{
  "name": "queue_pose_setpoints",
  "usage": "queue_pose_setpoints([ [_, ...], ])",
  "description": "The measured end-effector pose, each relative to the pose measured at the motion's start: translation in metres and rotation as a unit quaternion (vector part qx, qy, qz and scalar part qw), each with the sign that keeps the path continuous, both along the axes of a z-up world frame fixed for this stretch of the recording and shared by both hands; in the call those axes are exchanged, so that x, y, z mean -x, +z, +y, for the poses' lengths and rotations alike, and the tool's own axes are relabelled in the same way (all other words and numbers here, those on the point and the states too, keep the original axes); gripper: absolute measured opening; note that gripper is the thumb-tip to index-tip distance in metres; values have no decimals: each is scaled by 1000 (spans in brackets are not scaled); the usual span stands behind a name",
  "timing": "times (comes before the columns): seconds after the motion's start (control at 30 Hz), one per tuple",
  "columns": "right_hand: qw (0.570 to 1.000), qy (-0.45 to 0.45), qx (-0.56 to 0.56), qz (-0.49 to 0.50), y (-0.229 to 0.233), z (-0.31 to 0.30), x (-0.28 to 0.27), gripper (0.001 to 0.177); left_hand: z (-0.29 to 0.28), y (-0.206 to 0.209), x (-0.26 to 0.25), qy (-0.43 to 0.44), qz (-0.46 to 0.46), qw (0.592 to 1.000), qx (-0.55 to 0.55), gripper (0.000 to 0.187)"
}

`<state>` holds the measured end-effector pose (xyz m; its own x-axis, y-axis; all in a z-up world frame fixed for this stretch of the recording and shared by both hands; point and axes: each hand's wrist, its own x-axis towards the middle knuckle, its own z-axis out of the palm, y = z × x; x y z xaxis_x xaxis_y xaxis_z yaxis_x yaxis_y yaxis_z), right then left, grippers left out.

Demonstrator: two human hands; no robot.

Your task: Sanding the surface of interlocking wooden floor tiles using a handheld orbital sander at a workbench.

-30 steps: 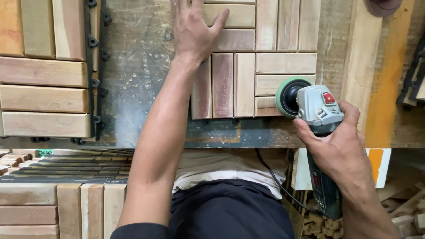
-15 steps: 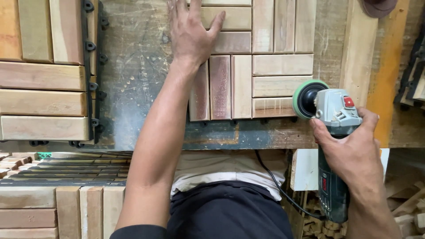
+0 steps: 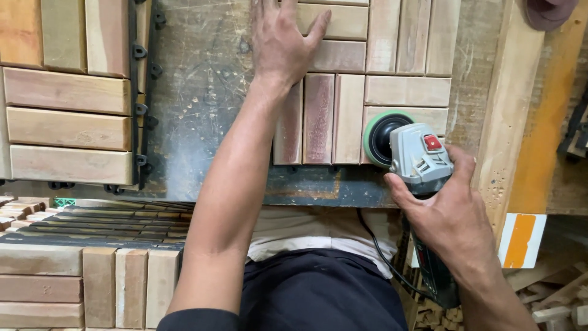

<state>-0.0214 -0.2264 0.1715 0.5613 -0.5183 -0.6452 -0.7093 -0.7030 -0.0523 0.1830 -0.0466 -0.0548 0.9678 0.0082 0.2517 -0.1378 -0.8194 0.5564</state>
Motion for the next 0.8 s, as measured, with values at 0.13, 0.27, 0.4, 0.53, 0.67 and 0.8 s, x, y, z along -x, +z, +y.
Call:
queue_pose_setpoints([
  [0.13, 1000, 4, -6, -8, -3, 3, 2, 92, 0, -3, 1, 3, -6, 1000, 0, 79],
  [0.27, 999, 17, -12, -25, -5, -2, 6, 93, 0, -3, -1, 2, -20, 1000, 8, 74],
  [0.4, 1000, -4, 7, 1, -3, -9, 6, 93, 0, -4, 0, 2, -30, 1000, 5, 73],
  [0.53, 1000, -12, 12, -20, -2, -20, 6, 91, 0, 2, 1, 0, -22, 1000, 19, 70],
  [0.67, 998, -47, 19, -26, 0, -28, 7, 90, 0, 3, 1, -5, -7, 1000, 22, 72],
  [0.8, 997, -63, 42, -23, 0, -36, 8, 90, 0, 6, 1, -8, 12, 1000, 20, 72],
])
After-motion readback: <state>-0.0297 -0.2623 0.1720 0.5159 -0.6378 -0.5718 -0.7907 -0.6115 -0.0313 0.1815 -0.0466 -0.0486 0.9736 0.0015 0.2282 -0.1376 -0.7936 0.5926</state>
